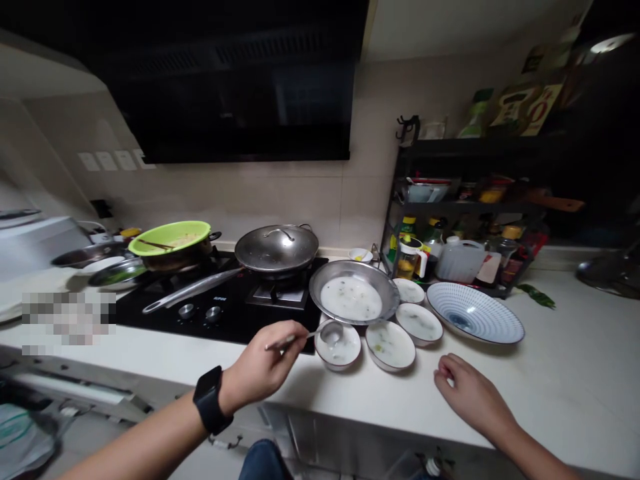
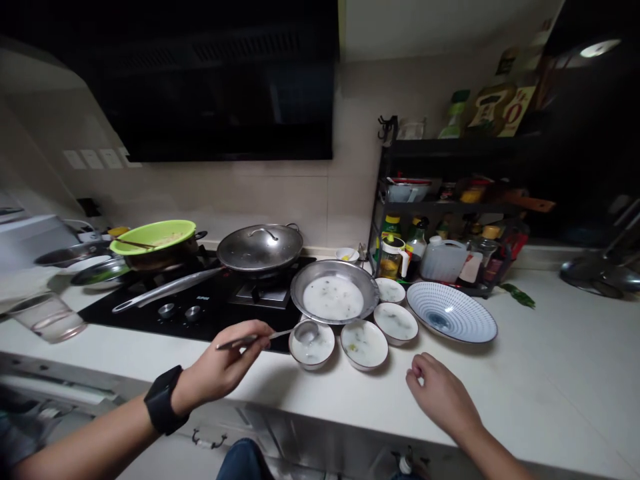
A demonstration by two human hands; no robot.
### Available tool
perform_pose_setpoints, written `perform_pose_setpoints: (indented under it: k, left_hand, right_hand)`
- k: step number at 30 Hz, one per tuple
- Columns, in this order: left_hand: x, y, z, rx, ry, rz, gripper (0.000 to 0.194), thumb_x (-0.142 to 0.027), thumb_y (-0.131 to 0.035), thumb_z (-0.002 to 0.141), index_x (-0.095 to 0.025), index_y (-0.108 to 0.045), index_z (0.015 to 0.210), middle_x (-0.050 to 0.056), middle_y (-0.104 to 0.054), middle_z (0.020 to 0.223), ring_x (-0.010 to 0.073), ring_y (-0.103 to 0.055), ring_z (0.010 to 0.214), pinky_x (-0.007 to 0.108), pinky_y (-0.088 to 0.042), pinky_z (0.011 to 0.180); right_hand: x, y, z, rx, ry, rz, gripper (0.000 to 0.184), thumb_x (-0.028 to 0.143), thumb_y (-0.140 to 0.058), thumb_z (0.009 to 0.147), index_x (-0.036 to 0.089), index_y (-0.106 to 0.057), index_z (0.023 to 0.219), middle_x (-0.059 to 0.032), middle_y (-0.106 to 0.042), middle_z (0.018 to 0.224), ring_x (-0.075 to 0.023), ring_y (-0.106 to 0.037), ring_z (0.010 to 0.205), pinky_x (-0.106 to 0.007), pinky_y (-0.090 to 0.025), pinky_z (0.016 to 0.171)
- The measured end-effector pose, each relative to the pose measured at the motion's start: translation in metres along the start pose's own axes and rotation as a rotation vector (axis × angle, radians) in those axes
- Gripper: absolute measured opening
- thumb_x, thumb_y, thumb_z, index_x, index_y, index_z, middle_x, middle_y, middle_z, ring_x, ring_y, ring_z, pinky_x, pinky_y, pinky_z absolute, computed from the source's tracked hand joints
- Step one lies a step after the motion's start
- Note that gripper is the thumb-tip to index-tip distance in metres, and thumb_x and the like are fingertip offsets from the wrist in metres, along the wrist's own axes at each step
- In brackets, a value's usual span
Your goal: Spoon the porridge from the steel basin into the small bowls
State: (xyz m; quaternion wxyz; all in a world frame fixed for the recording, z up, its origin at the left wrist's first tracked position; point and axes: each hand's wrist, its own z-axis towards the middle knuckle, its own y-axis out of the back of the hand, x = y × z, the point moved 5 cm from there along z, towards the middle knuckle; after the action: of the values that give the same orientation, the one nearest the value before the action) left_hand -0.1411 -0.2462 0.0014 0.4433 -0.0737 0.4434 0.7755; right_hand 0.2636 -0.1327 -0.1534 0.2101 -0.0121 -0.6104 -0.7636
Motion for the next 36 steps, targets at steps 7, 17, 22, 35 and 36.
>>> perform_pose_setpoints:
  k: [7,17,22,35,36]
  left_hand:
    - [-0.013,0.001,0.016,-0.018,-0.311,0.068,0.027,-0.009,-0.057,0.092,-0.02,-0.068,0.115,0.013,-0.077,0.105,0.0236,-0.073,0.095,0.036,-0.06,0.083]
    - [0.114,-0.048,0.121,-0.343,0.444,-0.031,0.008,-0.021,-0.063,0.089,-0.024,-0.066,0.082,0.004,-0.067,0.073,0.0255,-0.069,0.084,0.033,-0.051,0.088]
    - [0.135,-0.075,0.131,-0.309,0.493,-0.073,0.011,-0.017,-0.063,0.088,-0.023,-0.064,0.079,0.003,-0.066,0.068,0.0226,-0.067,0.076,0.032,-0.05,0.086]
    - [0.145,-0.09,0.121,-0.514,1.003,-0.647,0.013,-0.008,-0.063,0.078,-0.019,-0.057,0.081,0.0,-0.061,0.054,0.0167,-0.065,0.05,0.028,-0.055,0.058]
    - [0.143,-0.086,0.121,-0.515,1.003,-0.66,0.013,-0.008,-0.063,0.078,-0.018,-0.057,0.081,0.0,-0.06,0.054,0.0165,-0.065,0.05,0.028,-0.055,0.058]
  right_hand:
    - [-0.002,0.0,-0.002,-0.016,0.002,0.011,0.021,0.035,-0.049,0.089,0.025,-0.046,0.071,-0.0027,-0.062,0.076,-0.0215,-0.061,0.073,-0.032,-0.04,0.068]
    - [0.003,0.004,-0.002,-0.02,-0.005,0.024,0.02,0.033,-0.05,0.089,0.026,-0.046,0.071,-0.0035,-0.063,0.077,-0.0222,-0.062,0.074,-0.032,-0.04,0.068]
    - [0.006,0.006,-0.002,-0.018,-0.015,0.023,0.019,0.032,-0.05,0.088,0.025,-0.045,0.071,-0.0029,-0.062,0.078,-0.021,-0.061,0.073,-0.031,-0.04,0.067]
    - [0.005,0.005,-0.003,0.004,-0.013,0.036,0.017,0.029,-0.048,0.09,0.024,-0.046,0.074,-0.0029,-0.061,0.081,-0.0203,-0.057,0.079,-0.032,-0.036,0.073]
    - [0.005,0.005,-0.003,0.004,-0.012,0.031,0.017,0.029,-0.047,0.09,0.024,-0.046,0.074,-0.0029,-0.061,0.081,-0.0204,-0.057,0.079,-0.032,-0.037,0.073]
